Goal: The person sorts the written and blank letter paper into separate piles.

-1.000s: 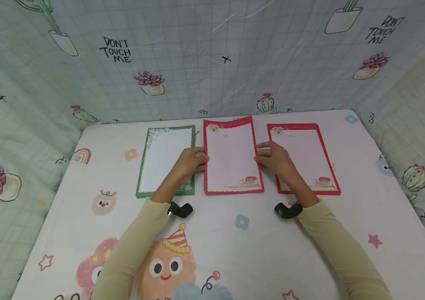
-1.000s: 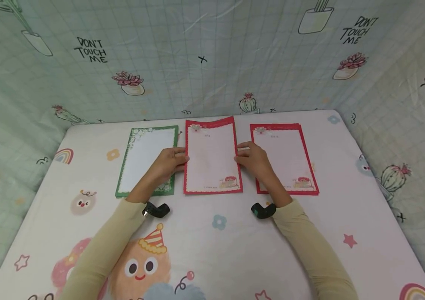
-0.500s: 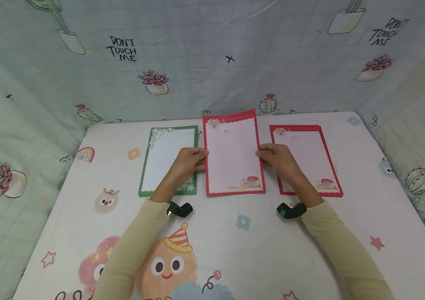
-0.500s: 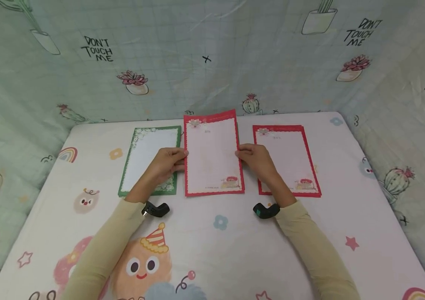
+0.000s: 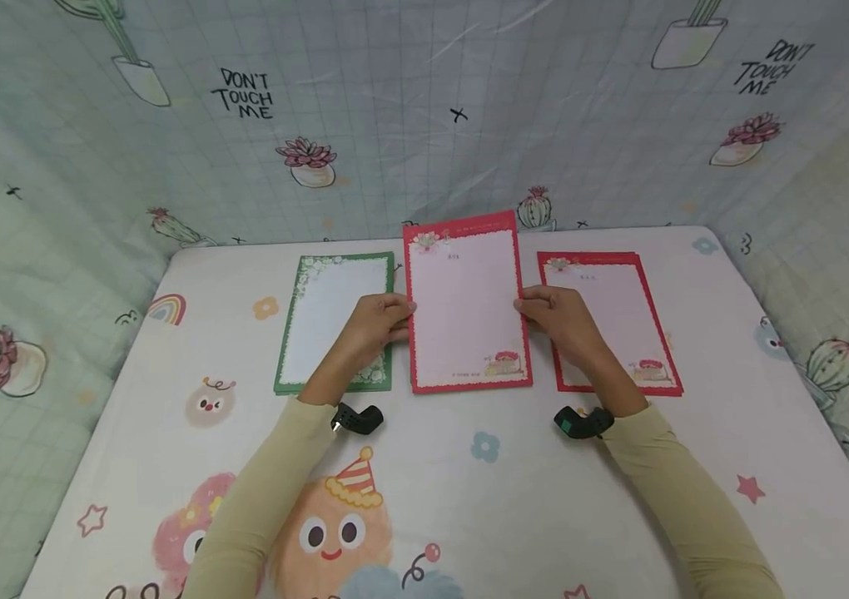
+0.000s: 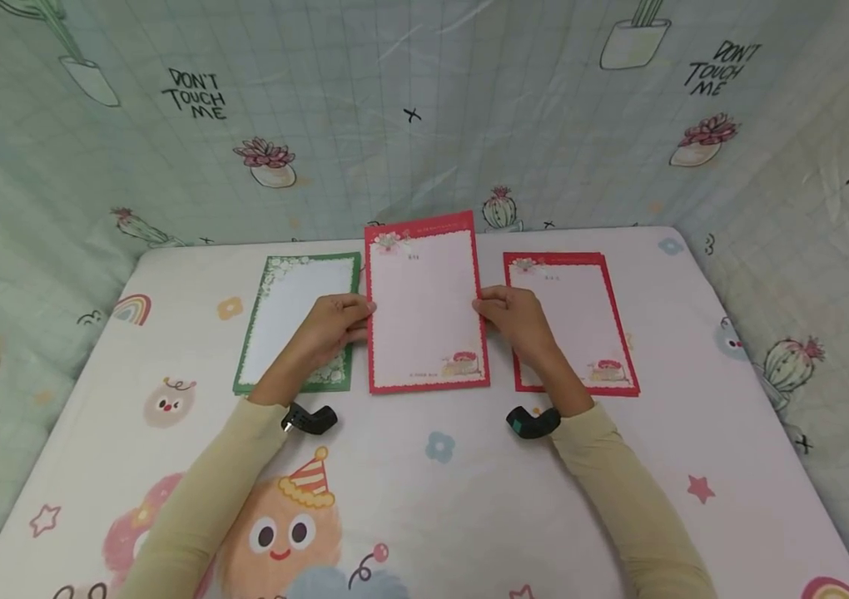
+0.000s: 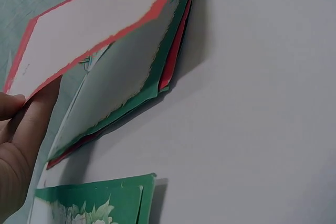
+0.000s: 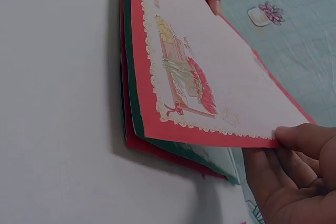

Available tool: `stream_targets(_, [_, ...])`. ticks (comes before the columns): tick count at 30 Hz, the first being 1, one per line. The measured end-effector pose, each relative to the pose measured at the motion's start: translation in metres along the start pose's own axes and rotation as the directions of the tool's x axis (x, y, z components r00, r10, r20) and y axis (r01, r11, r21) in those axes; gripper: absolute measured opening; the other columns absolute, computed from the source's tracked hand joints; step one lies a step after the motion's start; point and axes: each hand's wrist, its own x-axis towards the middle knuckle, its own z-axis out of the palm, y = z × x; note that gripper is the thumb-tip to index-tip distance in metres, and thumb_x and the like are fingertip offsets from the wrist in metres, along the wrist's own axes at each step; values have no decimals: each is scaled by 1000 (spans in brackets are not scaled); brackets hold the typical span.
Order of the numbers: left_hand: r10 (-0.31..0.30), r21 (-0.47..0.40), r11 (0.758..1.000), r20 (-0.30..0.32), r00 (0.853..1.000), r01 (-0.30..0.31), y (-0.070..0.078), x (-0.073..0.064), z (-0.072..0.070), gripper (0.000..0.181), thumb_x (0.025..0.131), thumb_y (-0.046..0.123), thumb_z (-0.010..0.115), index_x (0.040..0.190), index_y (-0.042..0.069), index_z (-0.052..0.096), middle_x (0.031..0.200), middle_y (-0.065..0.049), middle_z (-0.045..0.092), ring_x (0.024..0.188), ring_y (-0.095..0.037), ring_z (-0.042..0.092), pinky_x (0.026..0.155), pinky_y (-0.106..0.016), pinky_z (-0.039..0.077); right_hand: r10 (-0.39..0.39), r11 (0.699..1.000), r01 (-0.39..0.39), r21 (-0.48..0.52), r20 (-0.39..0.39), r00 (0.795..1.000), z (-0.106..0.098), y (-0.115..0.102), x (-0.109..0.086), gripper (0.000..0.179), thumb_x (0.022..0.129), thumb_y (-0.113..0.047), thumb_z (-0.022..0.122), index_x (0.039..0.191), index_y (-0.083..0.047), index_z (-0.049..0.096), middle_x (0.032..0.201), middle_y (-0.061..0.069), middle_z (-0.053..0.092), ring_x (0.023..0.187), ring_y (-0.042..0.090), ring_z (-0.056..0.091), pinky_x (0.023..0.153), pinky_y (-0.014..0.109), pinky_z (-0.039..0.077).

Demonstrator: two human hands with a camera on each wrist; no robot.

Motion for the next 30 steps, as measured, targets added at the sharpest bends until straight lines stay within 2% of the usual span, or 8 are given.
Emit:
stream_targets(6, [20, 34, 999, 23, 1000, -21, 1, 0, 3, 32, 99, 8, 67, 126, -7, 60, 115, -11, 65, 95, -14, 65, 83, -25, 60, -9, 999, 9, -37, 0, 1000, -4, 1, 1, 52, 99, -42, 66, 139, -9, 62, 124, 11, 69, 107, 27, 69, 98, 42, 56])
stream_targets(13, [18, 19, 1000, 24, 1000, -19, 0, 5, 9, 39, 97, 4, 69, 132, -7, 57, 115, -15, 69, 96, -14, 68, 84, -28, 60, 6, 998, -7, -69, -5, 1000, -9, 5, 2, 54, 99, -42, 66, 140, -8, 61, 126, 13, 67, 109, 28, 67, 99, 45, 55])
stream_targets(20, [28, 8, 1000, 41, 999, -28, -1, 9, 13, 29, 94, 2, 72, 119, -6, 60, 93, -6, 70, 88, -13, 69, 80, -27, 61, 17, 997, -18, -82, -17, 1000, -13, 6, 2, 56, 98, -44, 66, 141, -8, 60, 131, 13, 64, 114, 30, 63, 101, 45, 53])
stream_targets(25, [29, 20, 999, 60, 998, -30, -2, 11, 17, 25, 93, 2, 73, 114, -6, 61, 93, -6, 68, 87, -14, 69, 81, -30, 61, 36, 996, -38, -79, -28, 999, -16, 8, 1, 58, 98, -44, 66, 142, -7, 59, 132, 14, 64, 113, 29, 63, 99, 42, 54])
stream_targets(30, [46, -3, 999, 79, 996, -46, -1, 14, 22, 26, 94, 1, 72, 116, -8, 63, 96, -7, 67, 83, -13, 69, 82, -31, 61, 32, 997, -34, -65, -39, 999, -21, 11, 1, 57, 99, -45, 66, 141, -7, 60, 131, 14, 65, 113, 28, 65, 97, 38, 55])
